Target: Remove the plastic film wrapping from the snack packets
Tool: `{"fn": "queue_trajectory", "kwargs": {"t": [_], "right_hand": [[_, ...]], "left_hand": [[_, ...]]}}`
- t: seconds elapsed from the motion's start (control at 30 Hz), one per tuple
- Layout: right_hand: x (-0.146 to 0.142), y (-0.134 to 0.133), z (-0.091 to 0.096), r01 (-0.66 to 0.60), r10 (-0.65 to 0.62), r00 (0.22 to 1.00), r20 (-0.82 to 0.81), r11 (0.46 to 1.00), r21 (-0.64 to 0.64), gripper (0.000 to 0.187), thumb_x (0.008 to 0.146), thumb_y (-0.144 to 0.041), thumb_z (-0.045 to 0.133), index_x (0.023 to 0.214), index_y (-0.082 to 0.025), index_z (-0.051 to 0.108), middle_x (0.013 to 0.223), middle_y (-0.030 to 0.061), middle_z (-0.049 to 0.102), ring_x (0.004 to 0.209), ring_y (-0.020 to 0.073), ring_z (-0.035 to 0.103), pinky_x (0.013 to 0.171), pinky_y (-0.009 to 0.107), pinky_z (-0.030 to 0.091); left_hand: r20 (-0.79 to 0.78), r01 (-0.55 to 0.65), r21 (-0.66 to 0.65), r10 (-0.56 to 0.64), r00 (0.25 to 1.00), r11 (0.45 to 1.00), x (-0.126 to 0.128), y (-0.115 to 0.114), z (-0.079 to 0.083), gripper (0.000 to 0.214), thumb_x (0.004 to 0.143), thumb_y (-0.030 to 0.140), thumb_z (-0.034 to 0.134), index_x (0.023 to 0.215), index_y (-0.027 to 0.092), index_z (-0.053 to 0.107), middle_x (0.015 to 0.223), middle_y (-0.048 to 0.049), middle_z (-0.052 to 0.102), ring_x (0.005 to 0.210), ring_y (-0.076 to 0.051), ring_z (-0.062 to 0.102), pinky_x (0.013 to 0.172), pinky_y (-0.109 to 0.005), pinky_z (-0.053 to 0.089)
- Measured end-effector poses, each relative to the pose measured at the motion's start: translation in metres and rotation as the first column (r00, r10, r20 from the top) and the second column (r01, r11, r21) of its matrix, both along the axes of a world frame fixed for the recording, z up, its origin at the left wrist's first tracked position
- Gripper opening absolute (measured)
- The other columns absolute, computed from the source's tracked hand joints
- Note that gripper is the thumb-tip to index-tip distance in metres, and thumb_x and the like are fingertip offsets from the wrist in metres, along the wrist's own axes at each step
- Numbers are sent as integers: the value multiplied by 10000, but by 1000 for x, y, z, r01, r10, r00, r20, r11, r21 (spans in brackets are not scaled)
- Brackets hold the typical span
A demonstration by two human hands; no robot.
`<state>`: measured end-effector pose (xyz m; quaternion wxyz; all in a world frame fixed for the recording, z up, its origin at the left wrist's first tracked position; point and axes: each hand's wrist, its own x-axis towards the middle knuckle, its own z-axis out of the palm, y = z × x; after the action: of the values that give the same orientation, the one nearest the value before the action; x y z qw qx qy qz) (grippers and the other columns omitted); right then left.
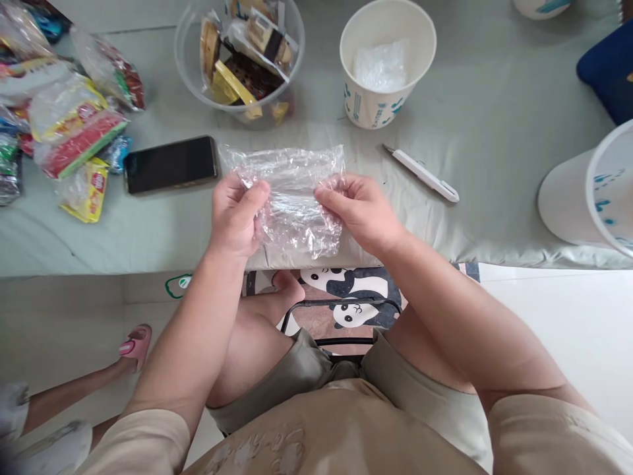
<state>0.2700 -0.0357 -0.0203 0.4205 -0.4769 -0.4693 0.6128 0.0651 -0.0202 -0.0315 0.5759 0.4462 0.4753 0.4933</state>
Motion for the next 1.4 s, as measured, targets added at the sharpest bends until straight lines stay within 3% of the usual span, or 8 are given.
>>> {"fn": "queue_trajectory", "kwargs": {"t": [0.23, 0.37, 0.6, 0.8, 1.03, 1.13, 1.23, 1.4], "right_hand": [[2, -3, 8, 48, -48, 999, -14, 999, -9, 420, 802, -594, 823, 843, -220, 635, 645, -50, 565, 577, 73, 550, 542, 226, 471], [7, -6, 18, -130, 133, 987, 93, 991, -43, 309, 810, -433, 850, 938, -203, 689, 608, -54, 579, 521, 75, 517, 494, 229, 426], [13, -10, 13, 61, -61, 998, 10, 997, 38, 185, 848, -387, 752, 966, -255, 702, 534, -79, 430, 447, 86, 352, 435, 247, 305], [23, -12, 13, 8, 3, 993, -121, 996, 87, 275, 834, -479, 650, 779, -228, 748, 694, 28, 636, 560, 148, 524, 504, 300, 392], [38, -10, 13, -87, -49, 935, 351, 929, 360, 310, 890, -504, 724, 776, -218, 756, 1023, 81, 720, 1006, 225, 685, 970, 402, 535], [39, -7, 18, 57, -87, 986, 145, 979, 197, 328, 853, -538, 757, 983, -239, 722, 1130, 64, 731, 1148, 234, 682, 1048, 403, 524], [33, -7, 25, -123, 125, 992, 16, 990, -64, 502, 789, -552, 808, 1158, -240, 670, 1032, 42, 757, 961, 207, 715, 846, 345, 571], [22, -11, 34, -278, 308, 916, 258, 949, -146, 224, 811, -395, 755, 775, -185, 687, 648, -10, 611, 601, 119, 518, 575, 280, 390]], "left_hand": [[109, 266, -133, -252, 962, 955, -3, 4, 4, 506, 663, 622, 910, 861, 209, 694, 717, 21, 625, 561, -93, 600, 474, -205, 469], [37, 246, -136, -243, 969, 960, -4, 2, 5, 434, 724, 592, 882, 834, 204, 720, 670, 28, 663, 494, -97, 619, 427, -200, 475], [107, 294, -161, -280, 954, 942, -9, 1, 16, 367, 708, 451, 885, 935, 231, 699, 553, 78, 606, 399, -103, 568, 351, -199, 429], [204, 325, -162, -290, 935, 932, -11, 8, 20, 362, 799, 554, 700, 757, 197, 656, 683, -1, 613, 471, -110, 560, 406, -253, 491], [49, 305, -32, -303, 952, 952, -14, 10, 2, 494, 664, 312, 891, 1091, 278, 643, 798, 29, 597, 642, -111, 599, 589, -236, 540], [-56, 358, 48, -356, 933, 932, -13, 7, 1, 597, 691, 317, 888, 1230, 315, 631, 817, 24, 600, 696, -141, 640, 632, -270, 547], [-128, 410, 92, -397, 909, 908, -6, 5, 7, 648, 704, 278, 861, 1299, 340, 612, 808, 28, 608, 703, -155, 654, 640, -283, 548], [-200, 216, 164, -182, 963, 963, 2, 15, 1, 463, 807, 254, 742, 1245, 337, 622, 912, -10, 649, 760, -166, 679, 664, -294, 573]]}}
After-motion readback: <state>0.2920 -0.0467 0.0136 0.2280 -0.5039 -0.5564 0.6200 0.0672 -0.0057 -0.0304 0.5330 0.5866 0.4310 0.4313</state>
